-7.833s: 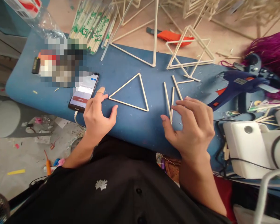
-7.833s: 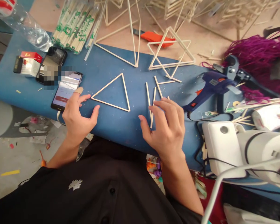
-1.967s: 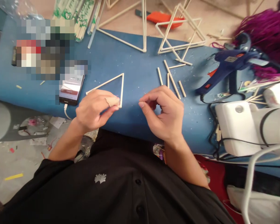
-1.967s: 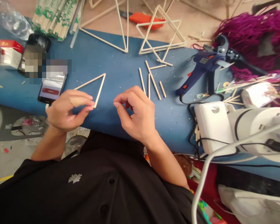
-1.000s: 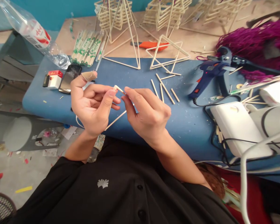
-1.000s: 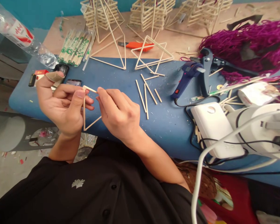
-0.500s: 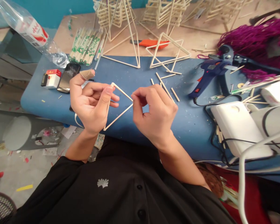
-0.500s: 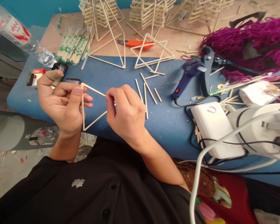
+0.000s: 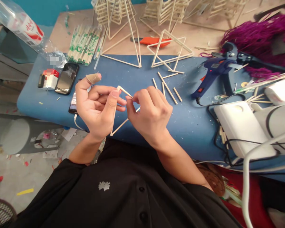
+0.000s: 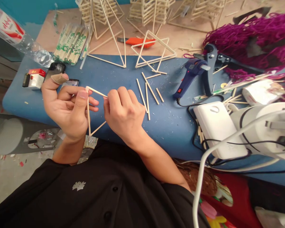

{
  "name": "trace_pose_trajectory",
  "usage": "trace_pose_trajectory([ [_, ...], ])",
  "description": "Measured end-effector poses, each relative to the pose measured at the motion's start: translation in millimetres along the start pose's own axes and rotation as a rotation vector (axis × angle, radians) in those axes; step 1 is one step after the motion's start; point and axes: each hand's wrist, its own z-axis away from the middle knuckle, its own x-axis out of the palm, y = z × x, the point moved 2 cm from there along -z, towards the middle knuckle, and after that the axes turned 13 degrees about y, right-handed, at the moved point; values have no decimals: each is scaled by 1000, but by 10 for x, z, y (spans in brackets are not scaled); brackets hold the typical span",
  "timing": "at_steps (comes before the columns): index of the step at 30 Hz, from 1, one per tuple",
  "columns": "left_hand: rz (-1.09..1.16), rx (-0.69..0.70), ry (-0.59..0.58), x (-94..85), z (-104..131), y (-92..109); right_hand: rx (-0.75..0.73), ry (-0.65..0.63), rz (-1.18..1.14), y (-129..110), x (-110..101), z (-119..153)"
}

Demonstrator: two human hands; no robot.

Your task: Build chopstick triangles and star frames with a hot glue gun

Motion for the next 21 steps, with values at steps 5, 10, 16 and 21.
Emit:
trace_pose_trajectory([
  [5, 5, 19, 2, 10, 4, -24, 43, -5, -101, 1, -12, 14],
  [10, -75, 39, 30, -14, -2, -34, 119, -50, -192, 36, -37, 15],
  [16, -72, 51, 17, -50, -57, -44, 165, -12, -316, 115, -225, -113],
  [21, -47, 97, 32, -62, -104, -94, 259, 28, -484, 159, -411, -241],
])
